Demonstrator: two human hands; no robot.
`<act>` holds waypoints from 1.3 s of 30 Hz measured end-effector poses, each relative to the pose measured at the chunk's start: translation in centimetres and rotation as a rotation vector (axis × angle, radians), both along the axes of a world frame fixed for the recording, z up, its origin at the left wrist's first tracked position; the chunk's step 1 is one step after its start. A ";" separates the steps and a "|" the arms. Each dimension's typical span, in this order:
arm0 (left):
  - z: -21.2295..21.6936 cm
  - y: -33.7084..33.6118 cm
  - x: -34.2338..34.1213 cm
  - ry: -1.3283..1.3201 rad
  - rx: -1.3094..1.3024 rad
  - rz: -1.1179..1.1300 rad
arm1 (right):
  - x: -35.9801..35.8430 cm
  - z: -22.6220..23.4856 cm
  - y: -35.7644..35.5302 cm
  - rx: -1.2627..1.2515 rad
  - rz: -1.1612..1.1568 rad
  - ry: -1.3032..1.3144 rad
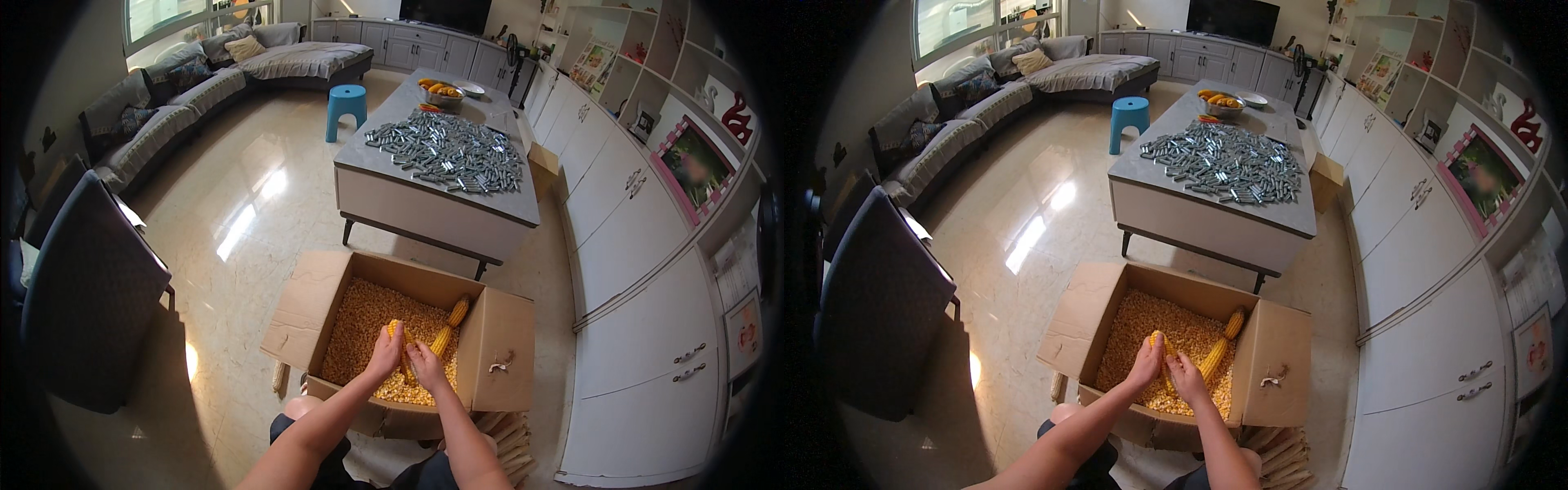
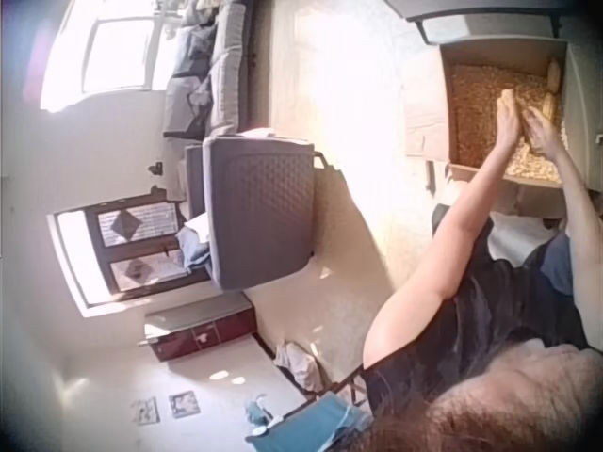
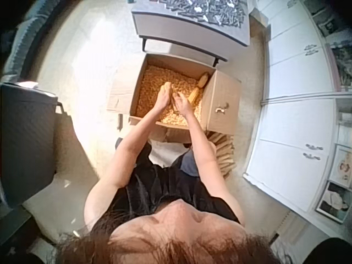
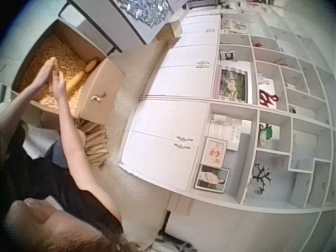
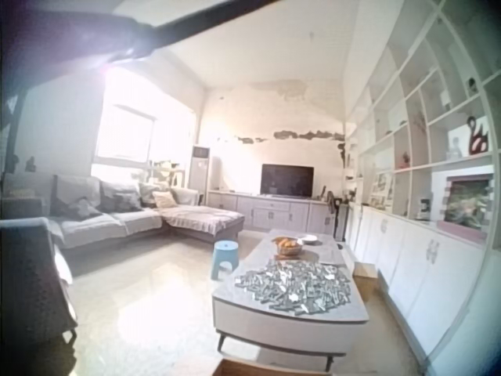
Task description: The person sits on the floor and manually removes kernels from dried corn cobs by hand. The kernels are dropped into a cardboard box below, and the stripped cobs are placed aside.
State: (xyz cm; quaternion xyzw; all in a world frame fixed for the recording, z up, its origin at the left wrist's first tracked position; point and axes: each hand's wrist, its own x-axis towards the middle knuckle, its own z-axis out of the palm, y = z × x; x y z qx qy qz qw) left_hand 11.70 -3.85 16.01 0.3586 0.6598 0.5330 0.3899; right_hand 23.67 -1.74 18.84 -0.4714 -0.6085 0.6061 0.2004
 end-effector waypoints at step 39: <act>-1.2 0.1 0.4 -0.110 0.091 -0.013 | 1.3 -3.1 0.6 0.065 0.027 0.146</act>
